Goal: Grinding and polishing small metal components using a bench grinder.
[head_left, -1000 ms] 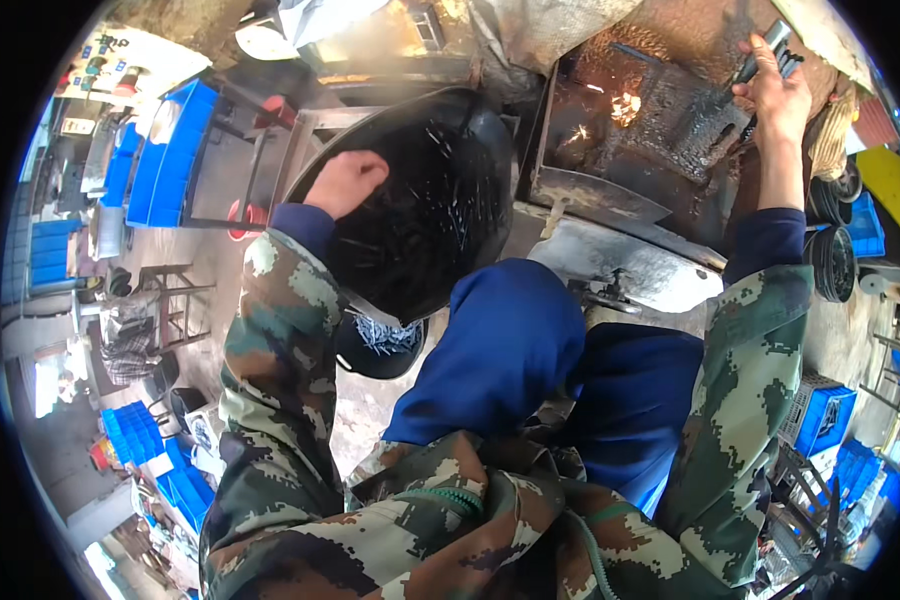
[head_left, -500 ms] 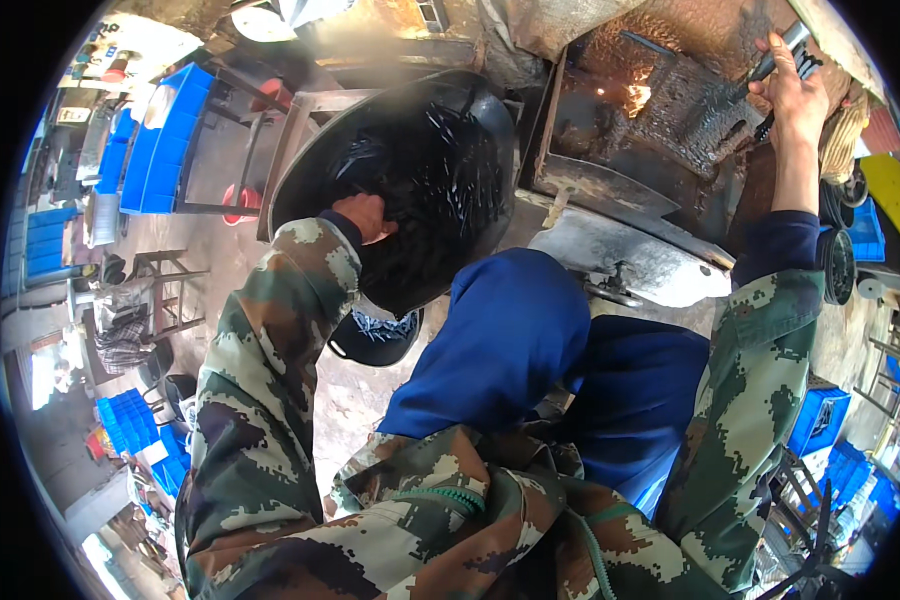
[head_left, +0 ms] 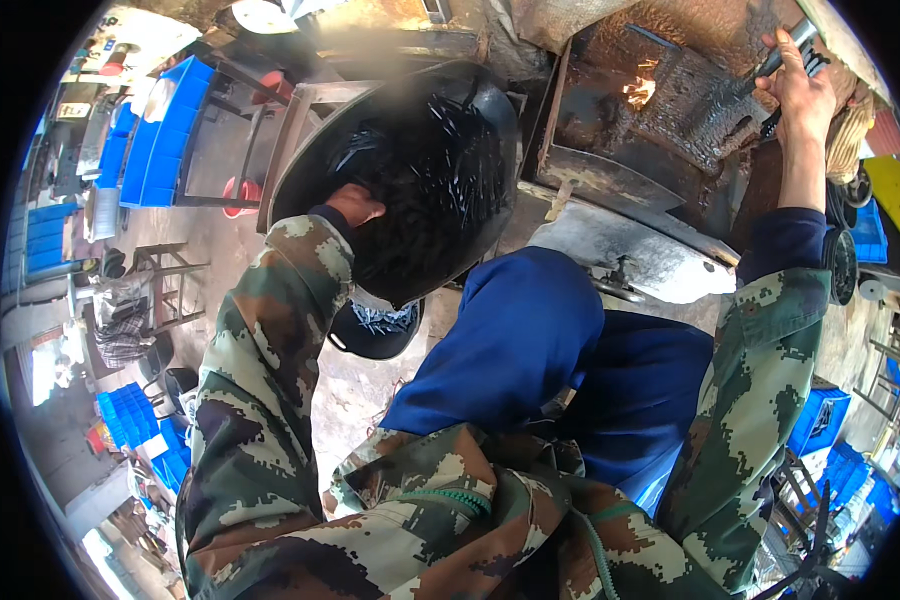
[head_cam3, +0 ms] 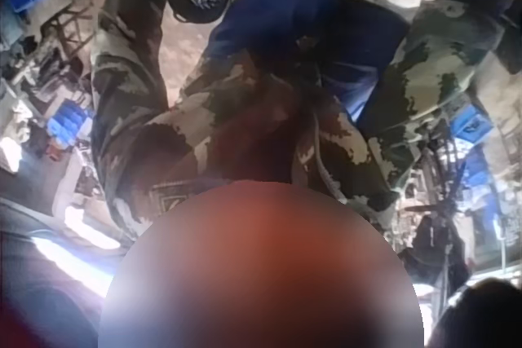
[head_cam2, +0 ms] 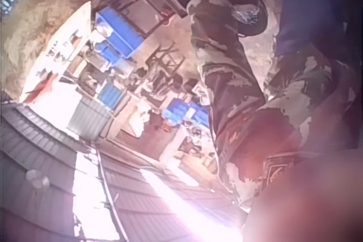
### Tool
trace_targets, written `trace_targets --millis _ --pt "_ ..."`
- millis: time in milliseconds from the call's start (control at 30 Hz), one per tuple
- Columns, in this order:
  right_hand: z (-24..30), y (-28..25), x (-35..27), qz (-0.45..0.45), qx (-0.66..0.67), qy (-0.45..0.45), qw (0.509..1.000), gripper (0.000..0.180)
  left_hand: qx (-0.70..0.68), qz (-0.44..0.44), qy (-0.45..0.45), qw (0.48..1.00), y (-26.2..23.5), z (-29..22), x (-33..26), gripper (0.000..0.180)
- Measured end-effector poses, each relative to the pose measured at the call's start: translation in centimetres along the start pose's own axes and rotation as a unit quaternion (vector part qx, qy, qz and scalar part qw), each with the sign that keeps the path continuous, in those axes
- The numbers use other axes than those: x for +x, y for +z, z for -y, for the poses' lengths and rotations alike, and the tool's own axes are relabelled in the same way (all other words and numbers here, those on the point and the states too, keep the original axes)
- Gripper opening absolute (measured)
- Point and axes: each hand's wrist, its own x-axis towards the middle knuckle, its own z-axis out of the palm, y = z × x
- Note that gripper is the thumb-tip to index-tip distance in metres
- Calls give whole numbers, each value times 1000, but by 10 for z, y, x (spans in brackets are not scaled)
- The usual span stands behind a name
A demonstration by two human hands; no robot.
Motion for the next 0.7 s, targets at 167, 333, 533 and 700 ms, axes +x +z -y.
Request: trace_targets --millis 167,333,533,700 --pt "-3 -4 5 -14 -33 4 999 55 -374 27 -115 920 15 9 2 37" --pt "-5 -6 6 -13 -35 7 999 45 -347 47 -71 934 5 -6 -2 24" --pt "-7 -2 5 -29 -15 3 999 33 -370 86 -78 922 4 -15 -3 28" --pt "-8 -2 0 -42 -18 14 999 32 -342 75 -93 932 -5 -17 -14 30"
